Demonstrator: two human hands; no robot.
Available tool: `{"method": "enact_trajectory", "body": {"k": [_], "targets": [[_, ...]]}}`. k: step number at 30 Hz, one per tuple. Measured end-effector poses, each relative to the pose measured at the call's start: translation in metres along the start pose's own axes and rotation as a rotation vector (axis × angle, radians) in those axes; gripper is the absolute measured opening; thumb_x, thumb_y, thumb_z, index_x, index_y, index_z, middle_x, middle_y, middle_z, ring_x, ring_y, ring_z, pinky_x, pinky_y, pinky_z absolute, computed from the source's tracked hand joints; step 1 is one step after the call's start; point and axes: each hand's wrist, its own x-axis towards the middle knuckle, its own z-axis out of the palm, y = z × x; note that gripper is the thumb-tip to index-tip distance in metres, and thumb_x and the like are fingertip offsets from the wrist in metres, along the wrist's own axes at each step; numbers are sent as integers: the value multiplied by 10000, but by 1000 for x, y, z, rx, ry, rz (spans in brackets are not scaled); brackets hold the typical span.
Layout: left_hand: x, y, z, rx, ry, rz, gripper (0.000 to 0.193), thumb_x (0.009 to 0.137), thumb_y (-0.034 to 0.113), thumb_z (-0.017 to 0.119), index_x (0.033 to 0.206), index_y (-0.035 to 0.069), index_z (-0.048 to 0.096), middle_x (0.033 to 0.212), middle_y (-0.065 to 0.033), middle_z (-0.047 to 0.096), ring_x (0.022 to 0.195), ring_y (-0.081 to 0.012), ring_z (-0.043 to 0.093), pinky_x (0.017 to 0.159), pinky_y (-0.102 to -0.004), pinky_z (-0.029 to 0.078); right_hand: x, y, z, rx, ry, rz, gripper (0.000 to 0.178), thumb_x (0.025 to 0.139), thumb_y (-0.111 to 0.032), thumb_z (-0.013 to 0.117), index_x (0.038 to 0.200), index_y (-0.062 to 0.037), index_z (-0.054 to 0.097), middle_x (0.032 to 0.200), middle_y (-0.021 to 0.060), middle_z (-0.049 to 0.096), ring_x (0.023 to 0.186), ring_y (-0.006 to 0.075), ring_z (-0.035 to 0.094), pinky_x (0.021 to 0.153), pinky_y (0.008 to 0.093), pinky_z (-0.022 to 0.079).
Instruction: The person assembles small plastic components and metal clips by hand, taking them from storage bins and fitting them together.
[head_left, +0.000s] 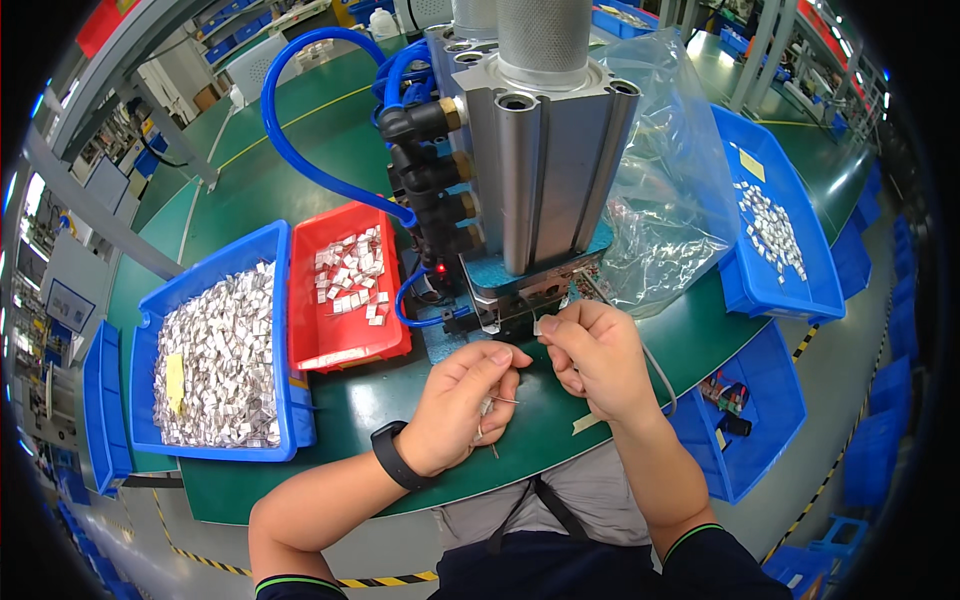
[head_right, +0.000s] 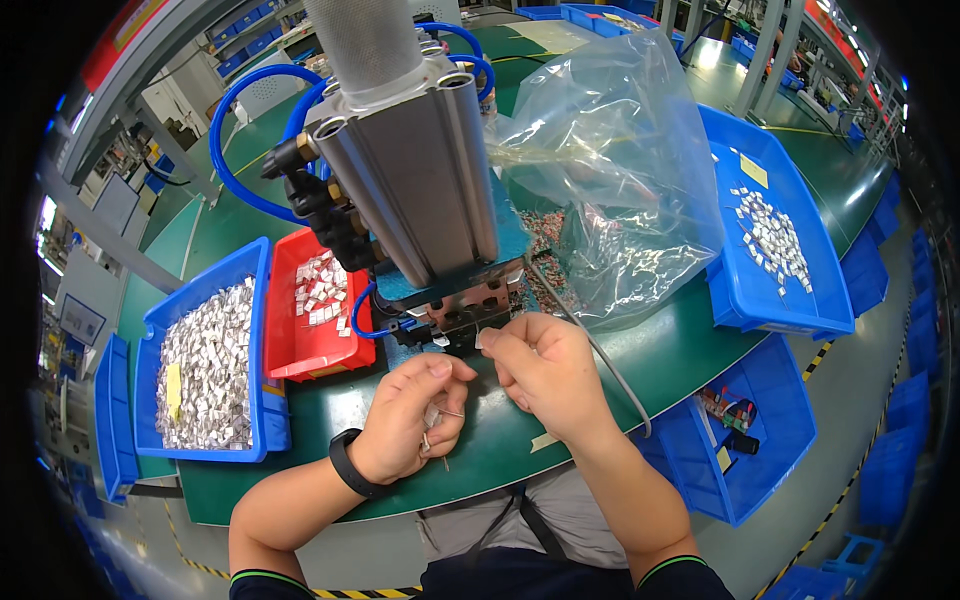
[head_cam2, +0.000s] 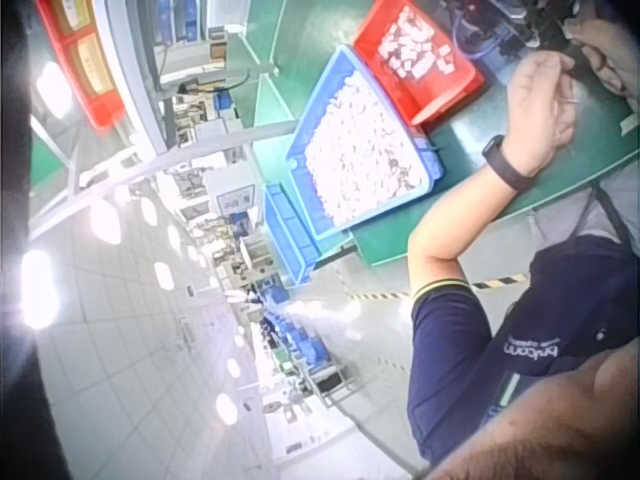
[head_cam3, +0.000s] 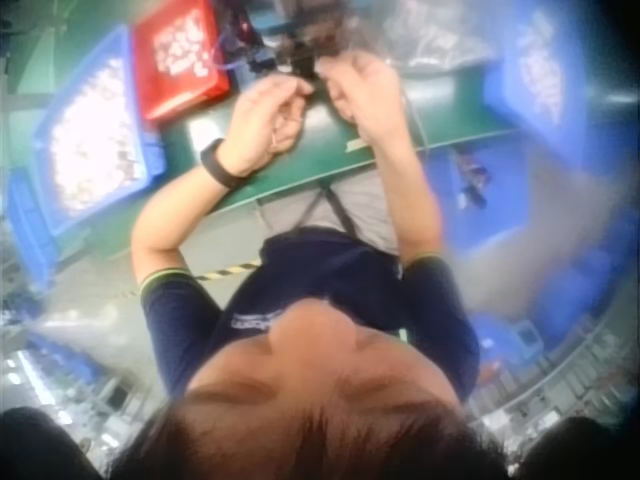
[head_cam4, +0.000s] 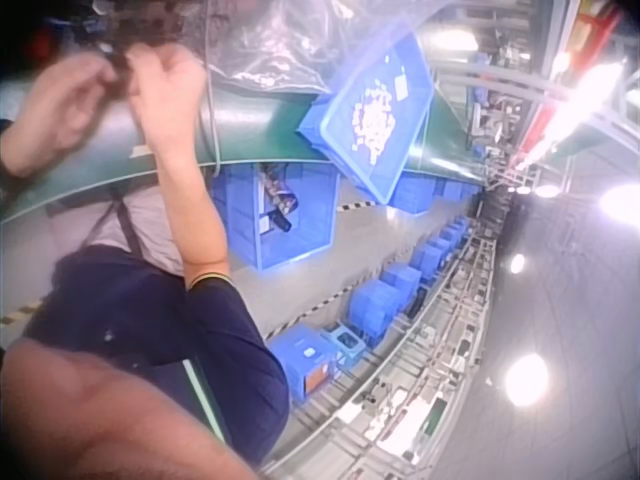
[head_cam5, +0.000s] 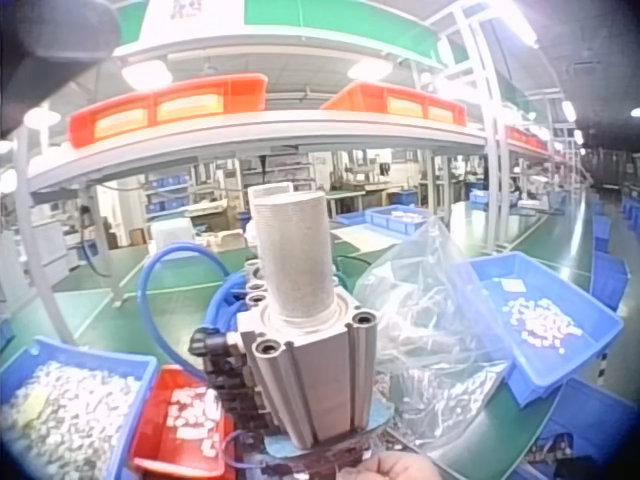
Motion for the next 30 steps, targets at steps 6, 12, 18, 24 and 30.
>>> {"method": "enact_trajectory", "body": {"k": [6,12,18,24,30], "targets": [[0,-1,-2,5,4,-3,218,976,222,463,1034,28,544,742,-53,509,444,-80,340,375,-210,248,0,2,0,7,1,-8,143,852,-67,628,769,25,557,578,45,525,383,53,392,335,193,292],[0,0,0,0,0,1,150,966,183,504,1049,66,549,733,-30,499,443,-65,351,371,-204,240,-12,11,-8,-221,-92,-16,160,862,-141,665,801,-7,602,629,-3,565,482,21,456,416,177,326],[0,-2,-1,-5,-3,11,112,964,172,523,1032,84,536,744,-15,496,451,-50,364,375,-195,238,-14,13,-7,-284,-190,13,148,878,-141,654,842,-6,603,636,6,565,484,24,454,410,181,322],[-2,-1,-1,-13,-1,19,115,975,186,494,1029,86,514,763,-29,500,453,-60,356,376,-201,235,-13,13,-4,-244,-227,99,187,885,-193,657,849,-20,597,670,8,585,486,22,466,413,177,321],[1,-3,-2,-19,12,29,124,985,226,434,993,111,479,751,-68,516,414,-97,334,345,-218,225,-15,7,-13,-7,-289,272,201,857,-194,690,863,-28,577,645,8,572,470,28,470,394,181,316]]}}
